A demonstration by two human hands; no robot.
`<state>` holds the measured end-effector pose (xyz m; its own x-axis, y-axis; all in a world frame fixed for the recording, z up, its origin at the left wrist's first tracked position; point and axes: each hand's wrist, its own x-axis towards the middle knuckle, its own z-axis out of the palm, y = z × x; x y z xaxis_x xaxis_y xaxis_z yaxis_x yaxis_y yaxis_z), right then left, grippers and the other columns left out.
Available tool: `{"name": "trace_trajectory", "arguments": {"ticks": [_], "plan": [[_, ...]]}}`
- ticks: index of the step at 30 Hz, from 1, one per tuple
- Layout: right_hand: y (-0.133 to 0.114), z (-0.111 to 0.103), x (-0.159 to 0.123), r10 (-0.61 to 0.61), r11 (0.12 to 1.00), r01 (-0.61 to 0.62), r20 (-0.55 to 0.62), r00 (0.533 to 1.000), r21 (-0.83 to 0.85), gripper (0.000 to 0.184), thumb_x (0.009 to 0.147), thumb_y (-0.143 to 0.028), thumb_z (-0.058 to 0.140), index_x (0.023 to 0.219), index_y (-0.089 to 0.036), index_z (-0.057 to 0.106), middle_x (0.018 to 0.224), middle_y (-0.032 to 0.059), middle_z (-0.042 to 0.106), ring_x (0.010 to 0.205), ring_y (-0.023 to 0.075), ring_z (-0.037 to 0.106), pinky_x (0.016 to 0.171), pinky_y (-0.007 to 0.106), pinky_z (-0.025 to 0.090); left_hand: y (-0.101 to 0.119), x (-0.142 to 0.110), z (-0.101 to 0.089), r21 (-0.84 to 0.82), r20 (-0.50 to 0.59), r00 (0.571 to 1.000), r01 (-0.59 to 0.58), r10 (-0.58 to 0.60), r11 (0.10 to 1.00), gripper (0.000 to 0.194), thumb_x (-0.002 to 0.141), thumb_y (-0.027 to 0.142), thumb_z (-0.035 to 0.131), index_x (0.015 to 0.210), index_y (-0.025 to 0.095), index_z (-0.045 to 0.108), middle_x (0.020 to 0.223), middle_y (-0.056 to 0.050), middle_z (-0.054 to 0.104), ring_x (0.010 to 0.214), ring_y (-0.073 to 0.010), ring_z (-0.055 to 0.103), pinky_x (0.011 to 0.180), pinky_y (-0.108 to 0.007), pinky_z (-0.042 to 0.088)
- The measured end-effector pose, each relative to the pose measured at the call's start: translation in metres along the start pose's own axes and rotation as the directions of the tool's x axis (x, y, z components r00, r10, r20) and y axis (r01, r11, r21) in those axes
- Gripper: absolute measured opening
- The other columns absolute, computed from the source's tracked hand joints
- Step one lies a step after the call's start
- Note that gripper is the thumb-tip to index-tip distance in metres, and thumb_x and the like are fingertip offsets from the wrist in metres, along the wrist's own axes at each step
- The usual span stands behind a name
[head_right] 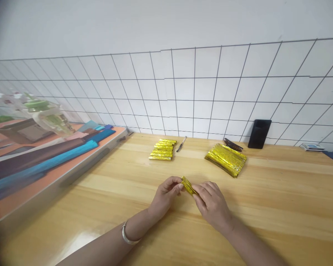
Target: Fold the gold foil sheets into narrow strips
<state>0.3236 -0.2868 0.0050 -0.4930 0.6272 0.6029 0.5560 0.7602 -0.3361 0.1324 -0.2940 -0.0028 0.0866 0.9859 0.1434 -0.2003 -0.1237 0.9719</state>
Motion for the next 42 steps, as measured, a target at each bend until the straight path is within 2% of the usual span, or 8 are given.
{"name": "trace_trajectory", "arguments": {"ticks": [9,14,20,23,28,34,38,42], "plan": [[-0.001,0.001,-0.001,-0.022,1.0,0.022,0.023,0.999,0.008,0.036,0.082,-0.01,0.049,0.115,-0.026,0.05,0.096,0.0059,0.063,0.086,0.0213,0.055,0.077,0.04,0.044,0.003,0.0,0.001,0.022,-0.029,0.999,0.041,-0.04,0.999,0.021,0.08,0.036,0.06,0.084,0.015,0.057,0.074,-0.002,0.058,0.067,-0.011,0.051,0.059,-0.021,0.041],[-0.001,0.002,-0.001,-0.018,0.999,0.017,0.039,0.999,0.037,0.037,0.082,-0.012,0.05,0.116,-0.026,0.05,0.097,0.0064,0.063,0.087,0.0216,0.056,0.077,0.04,0.046,0.002,0.0,0.003,-0.008,-0.04,0.998,0.043,-0.043,0.999,0.021,0.08,0.036,0.059,0.084,0.015,0.054,0.077,-0.002,0.056,0.068,-0.0114,0.05,0.054,-0.02,0.041],[0.0,0.004,-0.002,-0.043,0.996,0.04,0.042,0.998,0.078,0.036,0.082,-0.012,0.05,0.117,-0.025,0.05,0.097,0.007,0.062,0.087,0.0207,0.056,0.077,0.039,0.048,0.002,0.0,0.002,-0.062,-0.056,0.998,0.038,-0.042,0.997,0.022,0.08,0.036,0.06,0.085,0.016,0.052,0.076,-0.001,0.054,0.068,-0.0112,0.052,0.056,-0.021,0.045],[0.001,0.006,-0.004,-0.062,0.995,0.059,0.04,0.997,0.08,0.037,0.082,-0.011,0.051,0.116,-0.023,0.049,0.097,0.0078,0.061,0.087,0.0207,0.055,0.077,0.039,0.048,0.001,0.001,0.002,-0.089,-0.054,0.998,0.02,-0.025,0.996,0.021,0.08,0.035,0.061,0.087,0.017,0.052,0.077,0.0,0.053,0.067,-0.0099,0.052,0.057,-0.021,0.046],[0.003,0.006,-0.004,-0.071,0.996,0.069,0.031,0.997,0.063,0.038,0.082,-0.01,0.051,0.117,-0.023,0.048,0.098,0.0081,0.061,0.088,0.021,0.055,0.077,0.04,0.047,-0.001,0.002,0.0,-0.082,-0.026,0.999,-0.033,0.031,0.996,0.031,0.08,0.033,0.06,0.108,0.021,0.056,0.089,-0.002,0.051,0.069,-0.0094,0.052,0.059,-0.022,0.048],[0.005,0.005,-0.003,-0.055,0.996,0.054,0.016,0.998,0.067,0.037,0.082,-0.011,0.051,0.117,-0.024,0.05,0.098,0.0076,0.061,0.087,0.0207,0.056,0.077,0.039,0.047,-0.002,0.004,-0.002,0.014,0.002,0.995,-0.098,0.098,0.995,0.027,0.081,0.032,0.059,0.105,0.021,0.064,0.09,-0.004,0.05,0.071,-0.0109,0.052,0.059,-0.023,0.05],[0.005,0.004,-0.002,-0.027,0.996,0.027,0.007,1.0,0.089,0.037,0.082,-0.01,0.051,0.116,-0.025,0.05,0.097,0.007,0.061,0.087,0.0206,0.055,0.077,0.038,0.047,-0.005,0.004,-0.003,0.014,0.019,0.995,-0.099,0.099,0.995,0.026,0.079,0.029,0.062,0.104,0.021,0.063,0.09,-0.003,0.051,0.07,-0.0104,0.054,0.06,-0.025,0.051],[0.005,0.005,-0.002,-0.001,0.996,0.0,0.015,1.0,0.092,0.037,0.083,-0.011,0.051,0.116,-0.026,0.051,0.098,0.0066,0.061,0.089,0.0207,0.055,0.078,0.038,0.047,-0.008,0.003,-0.002,-0.007,-0.013,0.997,-0.081,0.081,0.997,0.023,0.078,0.028,0.062,0.1,0.019,0.063,0.089,-0.003,0.053,0.068,-0.0097,0.054,0.061,-0.024,0.052]]}}
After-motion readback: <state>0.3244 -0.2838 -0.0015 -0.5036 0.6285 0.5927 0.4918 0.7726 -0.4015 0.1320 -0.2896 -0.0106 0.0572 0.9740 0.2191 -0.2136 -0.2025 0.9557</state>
